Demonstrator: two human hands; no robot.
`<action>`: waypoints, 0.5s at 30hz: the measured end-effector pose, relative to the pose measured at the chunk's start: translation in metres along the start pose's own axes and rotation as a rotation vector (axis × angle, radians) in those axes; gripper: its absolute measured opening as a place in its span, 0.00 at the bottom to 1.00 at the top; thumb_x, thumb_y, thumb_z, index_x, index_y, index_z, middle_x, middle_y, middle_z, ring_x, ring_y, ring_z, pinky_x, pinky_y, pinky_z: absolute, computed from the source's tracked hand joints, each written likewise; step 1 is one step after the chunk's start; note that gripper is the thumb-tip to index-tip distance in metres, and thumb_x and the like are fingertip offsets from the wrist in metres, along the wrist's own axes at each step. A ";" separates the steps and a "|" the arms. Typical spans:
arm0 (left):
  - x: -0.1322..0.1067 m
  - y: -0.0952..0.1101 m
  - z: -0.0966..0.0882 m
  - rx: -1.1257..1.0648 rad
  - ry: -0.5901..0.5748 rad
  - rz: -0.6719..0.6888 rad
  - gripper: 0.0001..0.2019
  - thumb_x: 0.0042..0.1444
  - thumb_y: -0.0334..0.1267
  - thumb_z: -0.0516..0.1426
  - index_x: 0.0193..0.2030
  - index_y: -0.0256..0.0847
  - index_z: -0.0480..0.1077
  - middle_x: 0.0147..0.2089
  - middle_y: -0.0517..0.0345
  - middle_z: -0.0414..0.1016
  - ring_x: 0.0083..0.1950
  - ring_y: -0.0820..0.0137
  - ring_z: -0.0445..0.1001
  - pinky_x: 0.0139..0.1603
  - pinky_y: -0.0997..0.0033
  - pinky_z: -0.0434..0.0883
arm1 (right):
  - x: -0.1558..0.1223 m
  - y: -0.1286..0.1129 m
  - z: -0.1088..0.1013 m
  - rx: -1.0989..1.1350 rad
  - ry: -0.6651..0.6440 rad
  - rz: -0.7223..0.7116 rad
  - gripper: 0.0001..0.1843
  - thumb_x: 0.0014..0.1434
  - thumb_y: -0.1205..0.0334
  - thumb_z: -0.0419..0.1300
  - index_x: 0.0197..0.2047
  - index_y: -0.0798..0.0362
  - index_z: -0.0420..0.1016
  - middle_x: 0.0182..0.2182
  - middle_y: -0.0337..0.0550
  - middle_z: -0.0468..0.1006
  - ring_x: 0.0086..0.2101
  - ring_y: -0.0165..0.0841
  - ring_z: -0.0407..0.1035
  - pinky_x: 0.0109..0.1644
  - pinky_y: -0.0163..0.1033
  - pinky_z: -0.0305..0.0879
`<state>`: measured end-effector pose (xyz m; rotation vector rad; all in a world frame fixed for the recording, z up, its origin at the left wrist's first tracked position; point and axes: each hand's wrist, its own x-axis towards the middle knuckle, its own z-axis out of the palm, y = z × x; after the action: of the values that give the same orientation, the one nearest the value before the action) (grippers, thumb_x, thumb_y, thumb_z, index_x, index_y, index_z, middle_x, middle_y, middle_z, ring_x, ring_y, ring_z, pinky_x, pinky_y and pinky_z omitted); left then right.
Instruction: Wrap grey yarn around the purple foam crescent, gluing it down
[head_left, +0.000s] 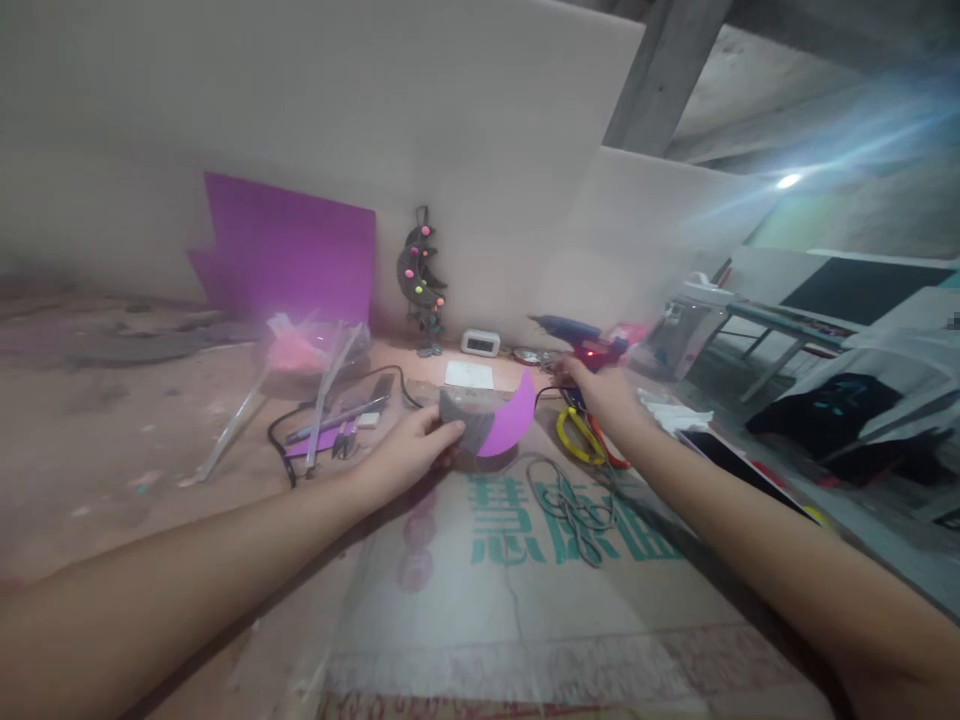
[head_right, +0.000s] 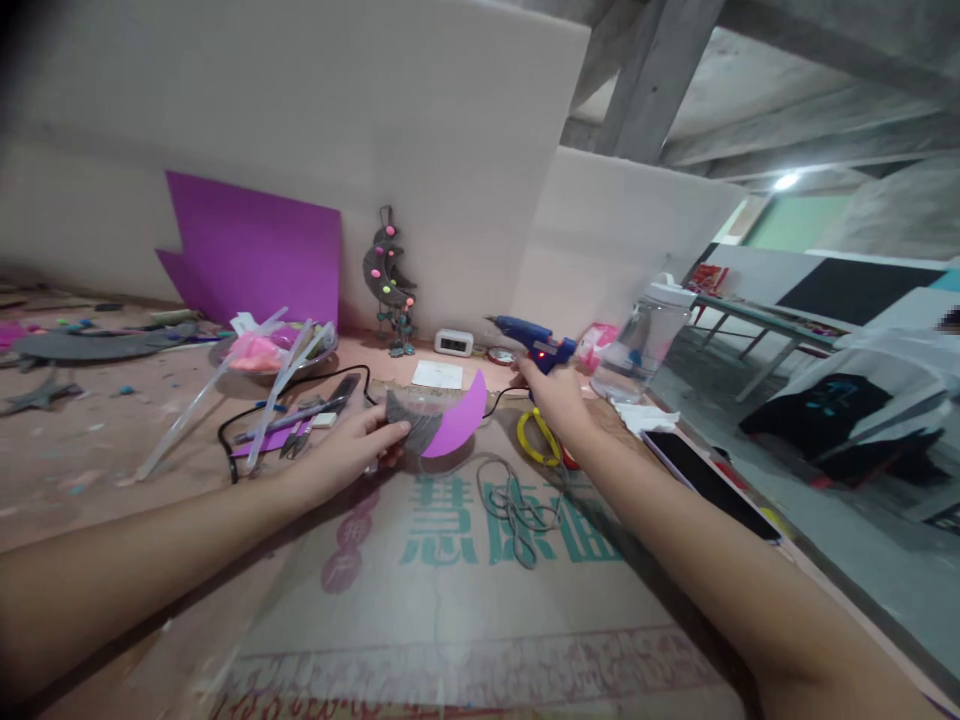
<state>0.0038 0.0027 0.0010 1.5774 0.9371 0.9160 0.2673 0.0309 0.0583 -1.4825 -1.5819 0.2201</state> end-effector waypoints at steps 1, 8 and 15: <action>0.000 0.000 0.000 -0.018 0.011 -0.009 0.10 0.58 0.44 0.53 0.34 0.39 0.62 0.24 0.65 0.63 0.24 0.75 0.62 0.26 0.75 0.59 | -0.008 -0.004 -0.004 0.144 0.033 -0.005 0.16 0.60 0.51 0.55 0.39 0.54 0.75 0.37 0.50 0.82 0.36 0.39 0.78 0.43 0.42 0.73; 0.001 -0.001 -0.002 0.028 0.053 0.027 0.12 0.58 0.44 0.54 0.28 0.39 0.61 0.23 0.64 0.64 0.23 0.76 0.63 0.25 0.75 0.59 | -0.072 -0.023 -0.017 0.136 -0.107 -0.166 0.11 0.57 0.51 0.60 0.37 0.48 0.77 0.36 0.44 0.82 0.39 0.40 0.77 0.48 0.45 0.72; 0.002 -0.007 -0.005 -0.001 0.164 -0.024 0.13 0.58 0.46 0.55 0.29 0.39 0.63 0.24 0.62 0.67 0.22 0.76 0.65 0.23 0.76 0.61 | -0.094 -0.016 -0.007 -0.160 -0.202 -0.359 0.08 0.54 0.55 0.62 0.34 0.50 0.73 0.29 0.41 0.77 0.30 0.36 0.72 0.36 0.41 0.68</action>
<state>-0.0004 0.0078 -0.0044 1.5037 1.0676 1.0402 0.2467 -0.0574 0.0272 -1.2959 -2.0379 0.0361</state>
